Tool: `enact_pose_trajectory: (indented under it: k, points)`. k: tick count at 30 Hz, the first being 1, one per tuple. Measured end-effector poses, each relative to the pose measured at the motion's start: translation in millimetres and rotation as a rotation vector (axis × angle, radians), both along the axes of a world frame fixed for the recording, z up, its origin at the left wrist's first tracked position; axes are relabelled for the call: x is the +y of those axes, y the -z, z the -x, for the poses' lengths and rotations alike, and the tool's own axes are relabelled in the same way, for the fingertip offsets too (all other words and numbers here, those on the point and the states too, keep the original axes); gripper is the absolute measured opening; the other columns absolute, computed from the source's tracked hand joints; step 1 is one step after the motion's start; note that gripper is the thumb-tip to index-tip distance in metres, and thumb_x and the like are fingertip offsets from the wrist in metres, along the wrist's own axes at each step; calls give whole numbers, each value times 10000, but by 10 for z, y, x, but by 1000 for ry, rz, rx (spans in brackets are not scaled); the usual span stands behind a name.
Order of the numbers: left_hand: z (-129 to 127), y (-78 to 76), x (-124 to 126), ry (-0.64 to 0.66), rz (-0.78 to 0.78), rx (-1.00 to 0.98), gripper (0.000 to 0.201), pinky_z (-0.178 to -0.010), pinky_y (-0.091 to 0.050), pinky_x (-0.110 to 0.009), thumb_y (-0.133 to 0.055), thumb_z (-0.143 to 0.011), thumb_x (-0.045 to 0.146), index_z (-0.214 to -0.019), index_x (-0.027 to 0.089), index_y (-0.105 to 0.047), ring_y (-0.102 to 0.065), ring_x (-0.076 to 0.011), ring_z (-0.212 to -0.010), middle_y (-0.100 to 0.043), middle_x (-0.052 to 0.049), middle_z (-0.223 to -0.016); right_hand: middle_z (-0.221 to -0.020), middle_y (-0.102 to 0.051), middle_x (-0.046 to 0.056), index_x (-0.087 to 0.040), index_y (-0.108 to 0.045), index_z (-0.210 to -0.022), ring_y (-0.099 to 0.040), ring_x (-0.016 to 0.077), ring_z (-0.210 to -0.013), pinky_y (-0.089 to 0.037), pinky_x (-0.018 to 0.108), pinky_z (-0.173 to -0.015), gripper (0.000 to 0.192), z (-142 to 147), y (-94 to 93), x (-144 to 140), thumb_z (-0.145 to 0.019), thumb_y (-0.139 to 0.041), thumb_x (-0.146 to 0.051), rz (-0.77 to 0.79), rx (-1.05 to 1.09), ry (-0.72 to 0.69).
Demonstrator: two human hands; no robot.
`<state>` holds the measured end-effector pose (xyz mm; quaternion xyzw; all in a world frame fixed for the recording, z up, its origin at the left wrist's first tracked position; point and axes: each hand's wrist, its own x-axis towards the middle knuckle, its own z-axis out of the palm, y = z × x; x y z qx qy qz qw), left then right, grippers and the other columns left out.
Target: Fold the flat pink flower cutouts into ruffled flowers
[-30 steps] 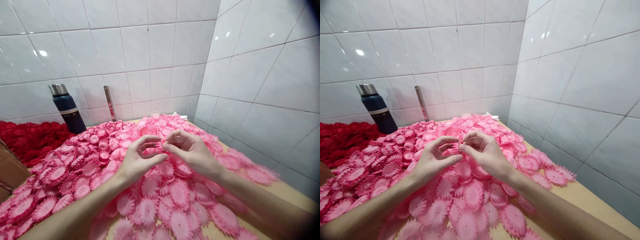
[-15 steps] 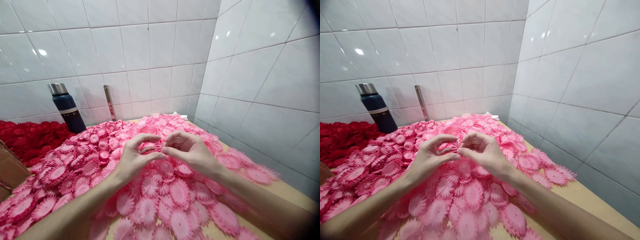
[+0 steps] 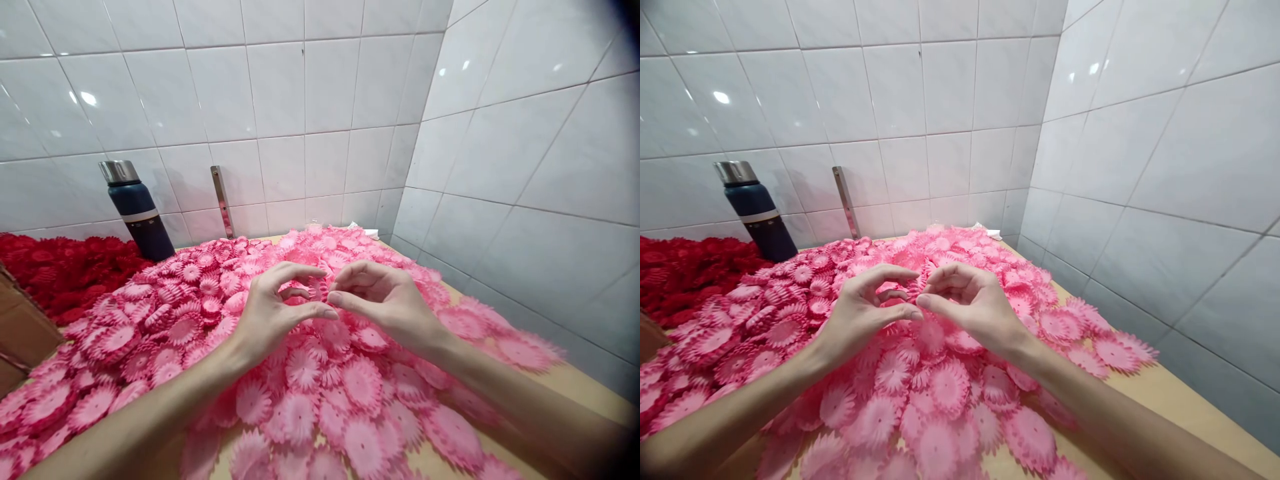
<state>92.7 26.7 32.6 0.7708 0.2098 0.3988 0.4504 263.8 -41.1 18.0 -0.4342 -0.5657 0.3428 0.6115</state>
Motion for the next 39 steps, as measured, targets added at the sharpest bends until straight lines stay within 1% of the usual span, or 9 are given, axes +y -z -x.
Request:
enact_pose_trajectory:
  k: [7, 10, 13, 18, 24, 29, 33, 39]
  points:
    - [3, -1, -4, -23, -40, 11, 374, -772, -586, -356, -824, -650, 261, -986, 176, -685, -653, -194, -866, -671, -73, -1050, -820, -714, 31, -203, -652, -831, -691, 174, -762, -593, 323, -727, 211, 1, -7, -15, -710, -787, -311, 22, -3, 33]
    - [2, 2, -8, -38, -86, 15, 371, -769, -582, -352, -829, -643, 267, -975, 173, -693, -647, -196, -868, -668, -74, -1026, -822, -720, 31, -201, -653, -837, -698, 177, -774, -593, 314, -727, 237, 6, -10, -18, -688, -807, -302, 17, -3, 24]
    - [6, -1, -4, -48, -117, 26, 356, -766, -578, -348, -823, -653, 263, -974, 174, -698, -643, -195, -868, -666, -74, -1010, -812, -724, 29, -199, -654, -825, -702, 172, -763, -594, 304, -724, 222, 15, -9, -18, -698, -801, -307, 29, 2, 39]
    - [10, -1, 9, -49, -93, 32, 357, -779, -578, -349, -811, -670, 257, -995, 173, -690, -647, -183, -860, -666, -75, -1038, -808, -726, 21, -205, -658, -819, -708, 173, -762, -599, 311, -730, 203, 16, 4, -12, -711, -788, -316, 33, -6, 52]
    - [5, 1, 14, -50, -81, 39, 363, -766, -579, -356, -817, -658, 269, -984, 172, -689, -644, -199, -881, -665, -79, -1032, -791, -731, 37, -199, -666, -834, -711, 189, -733, -604, 330, -691, 214, -7, 16, -8, -721, -776, -344, 43, -18, 64]
    - [16, -8, 20, -59, -151, 56, 363, -782, -566, -353, -818, -662, 283, -988, 182, -693, -632, -197, -891, -662, -73, -1001, -806, -741, 39, -205, -655, -836, -719, 199, -759, -602, 332, -705, 248, -5, 17, -13, -680, -808, -323, 47, -6, 38]
    - [19, -14, 13, -75, -227, 93, 310, -771, -555, -348, -794, -695, 280, -978, 196, -701, -623, -200, -898, -659, -66, -977, -796, -739, 36, -206, -658, -817, -720, 207, -754, -601, 348, -707, 231, 8, 26, -17, -683, -802, -327, 43, -26, 45]
    - [15, -18, 7, -87, -246, 112, 316, -788, -541, -353, -804, -683, 285, -969, 193, -704, -618, -202, -900, -661, -64, -961, -800, -734, 24, -201, -651, -809, -719, 189, -770, -600, 323, -732, 206, 12, 40, -15, -702, -792, -307, 46, -4, 26]
